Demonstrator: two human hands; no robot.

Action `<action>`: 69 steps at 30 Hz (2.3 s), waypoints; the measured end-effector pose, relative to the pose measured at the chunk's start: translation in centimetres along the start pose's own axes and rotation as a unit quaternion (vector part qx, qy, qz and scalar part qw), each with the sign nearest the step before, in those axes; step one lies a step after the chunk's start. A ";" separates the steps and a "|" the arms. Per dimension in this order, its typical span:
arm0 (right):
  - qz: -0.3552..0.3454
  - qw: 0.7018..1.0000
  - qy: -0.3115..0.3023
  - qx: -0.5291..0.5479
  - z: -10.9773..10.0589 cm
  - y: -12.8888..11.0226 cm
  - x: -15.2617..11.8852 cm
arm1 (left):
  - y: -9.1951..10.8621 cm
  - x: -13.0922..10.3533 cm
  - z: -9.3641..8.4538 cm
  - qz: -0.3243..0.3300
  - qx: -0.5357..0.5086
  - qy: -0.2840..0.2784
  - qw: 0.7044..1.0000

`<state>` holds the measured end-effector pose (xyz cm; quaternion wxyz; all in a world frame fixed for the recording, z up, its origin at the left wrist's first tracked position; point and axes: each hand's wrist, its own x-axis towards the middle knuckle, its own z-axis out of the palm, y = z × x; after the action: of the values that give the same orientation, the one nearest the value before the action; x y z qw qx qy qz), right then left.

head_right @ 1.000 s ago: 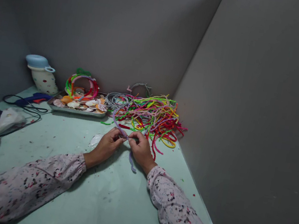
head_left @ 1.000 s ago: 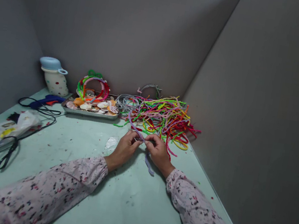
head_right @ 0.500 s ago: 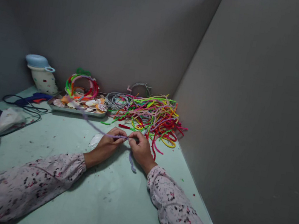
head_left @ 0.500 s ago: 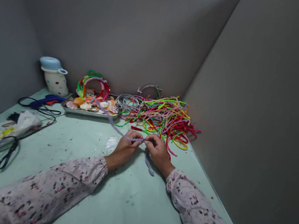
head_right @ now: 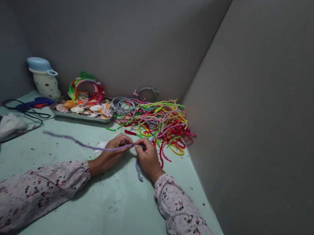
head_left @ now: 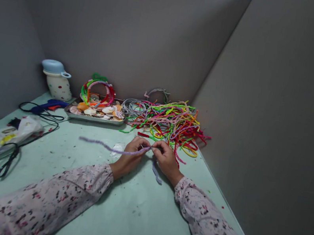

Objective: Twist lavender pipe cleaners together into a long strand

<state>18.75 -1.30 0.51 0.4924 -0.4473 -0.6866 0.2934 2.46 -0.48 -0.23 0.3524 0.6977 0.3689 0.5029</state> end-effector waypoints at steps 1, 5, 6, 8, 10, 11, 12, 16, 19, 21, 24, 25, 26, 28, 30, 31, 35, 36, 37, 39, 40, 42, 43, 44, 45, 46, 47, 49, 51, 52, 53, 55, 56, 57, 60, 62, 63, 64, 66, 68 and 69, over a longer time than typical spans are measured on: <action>0.001 1.000 0.000 0.002 0.0 0.0 0.0 | 0.0 0.0 0.0 0.002 0.001 -0.001 1.000; 0.005 1.000 0.002 0.008 0.0 0.0 0.0 | 0.3 0.1 0.0 0.005 0.032 0.004 0.999; 0.006 1.000 0.002 0.009 0.0 -0.1 0.0 | 0.4 0.1 0.0 0.007 0.036 0.006 0.999; 0.006 1.000 0.002 0.010 0.0 -0.1 0.1 | 0.5 0.1 -0.1 0.006 0.034 0.010 0.999; 0.003 1.000 0.000 0.008 0.0 -0.1 0.1 | 0.5 0.1 -0.1 0.002 0.026 0.010 1.000; 0.003 1.000 -0.002 0.006 0.0 0.0 0.1 | 0.4 0.0 -0.1 -0.001 0.022 0.009 1.000; 0.004 1.000 -0.002 0.006 0.0 0.0 0.1 | 0.4 0.0 -0.1 -0.001 0.018 0.008 1.000; 0.015 1.000 -0.007 0.009 0.0 0.1 0.0 | 0.1 -0.1 0.0 0.008 0.010 0.006 1.000; 0.013 1.000 -0.004 0.007 0.1 0.2 0.0 | 0.0 0.0 0.0 0.001 0.011 0.010 1.000; 0.011 1.000 -0.001 0.008 0.1 0.2 0.0 | 0.1 0.0 0.1 -0.001 0.008 0.010 1.000; 0.011 1.000 0.001 0.009 0.1 0.1 0.1 | 0.2 0.0 0.0 0.002 0.000 0.012 1.000; 0.012 1.000 0.001 0.008 0.1 0.1 0.1 | 0.2 -0.1 0.0 0.004 -0.001 0.012 1.000; 0.013 1.000 -0.001 0.008 0.1 0.1 0.1 | 0.2 -0.1 0.0 0.005 0.000 0.011 1.000; 0.017 1.000 -0.002 0.011 0.1 0.0 0.1 | 0.2 -0.1 0.0 0.002 0.004 0.011 1.000; 0.016 1.000 -0.003 0.012 0.1 0.0 0.0 | 0.2 0.0 0.0 -0.004 0.014 0.013 1.000; 0.015 1.000 -0.003 0.012 0.1 0.0 0.0 | 0.2 0.0 0.0 -0.007 0.022 0.014 1.000; 0.021 1.000 -0.004 0.015 0.1 0.0 0.0 | 0.2 0.1 0.0 -0.008 0.041 0.017 0.999; 0.021 1.000 -0.003 0.014 0.1 0.0 0.0 | 0.1 0.1 0.0 -0.006 0.039 0.018 0.999; 0.020 1.000 -0.002 0.012 0.1 0.0 0.0 | 0.1 0.0 0.0 -0.004 0.035 0.020 0.999; 0.018 1.000 -0.002 0.011 0.1 0.0 0.0 | 0.2 0.0 0.1 -0.002 0.031 0.018 0.999; 0.017 1.000 -0.003 0.012 0.1 0.0 0.0 | 0.2 0.0 0.1 -0.002 0.031 0.019 0.999; 0.019 1.000 -0.005 0.016 0.1 0.1 0.0 | 0.3 0.0 0.1 -0.006 0.034 0.022 0.999; 0.019 1.000 -0.005 0.016 0.1 0.1 0.0 | 0.3 0.1 0.1 -0.010 0.035 0.023 0.999; 0.019 1.000 -0.004 0.015 0.1 0.1 0.0 | 0.3 0.1 0.0 -0.014 0.037 0.024 0.999; 0.019 1.000 -0.004 0.014 0.1 0.2 0.0 | 0.4 0.1 0.0 -0.018 0.038 0.024 0.999; 0.020 1.000 -0.003 0.013 0.1 0.2 0.0 | 0.4 0.1 0.0 -0.020 0.039 0.021 0.999; 0.021 1.000 -0.003 0.014 0.2 0.2 0.0 | 0.5 0.1 0.0 -0.022 0.040 0.019 0.999; 0.025 1.000 -0.004 0.019 0.2 0.3 0.0 | 0.5 0.1 -0.1 -0.021 0.036 0.016 0.999; 0.026 0.999 -0.003 0.021 0.2 0.4 0.0 | 0.5 0.1 -0.1 -0.015 0.026 0.016 0.999; 0.025 0.999 -0.003 0.022 0.2 0.4 0.0 | 0.5 0.0 -0.1 -0.010 0.021 0.017 1.000; 0.025 0.999 -0.002 0.022 0.2 0.4 0.0 | 0.5 0.0 -0.1 -0.004 0.017 0.016 1.000; 0.023 1.000 0.000 0.019 0.2 0.3 0.0 | 0.5 -0.1 -0.1 0.007 0.015 0.015 1.000; 0.022 1.000 0.000 0.017 0.2 0.3 0.0 | 0.5 -0.1 -0.1 0.010 0.016 0.015 1.000; 0.021 1.000 0.000 0.016 0.1 0.2 0.0 | 0.6 -0.1 -0.1 0.010 0.018 0.015 1.000; 0.018 1.000 -0.001 0.013 0.1 0.0 0.1 | 0.7 0.0 -0.1 -0.003 0.024 0.017 1.000; 0.017 1.000 -0.001 0.014 0.1 0.0 0.1 | 0.8 0.0 -0.1 -0.005 0.021 0.019 1.000; 0.017 1.000 -0.002 0.014 0.1 0.0 0.1 | 0.8 0.0 -0.1 -0.004 0.019 0.020 1.000; 0.019 1.000 -0.003 0.015 0.1 0.0 0.1 | 0.9 0.0 0.0 -0.003 0.019 0.020 1.000; 0.025 1.000 -0.004 0.018 0.1 0.0 0.1 | 0.9 0.0 0.0 -0.004 0.019 0.020 1.000; 0.028 0.999 -0.005 0.020 0.1 0.0 0.0 | 0.9 0.1 -0.1 -0.011 0.023 0.020 0.999; 0.028 0.999 -0.005 0.019 0.1 0.0 0.0 | 0.9 0.1 -0.1 -0.016 0.024 0.022 0.999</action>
<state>18.67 -1.25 0.48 0.4891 -0.4553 -0.6705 0.3222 2.53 -0.83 0.61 0.3355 0.6890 0.3990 0.5035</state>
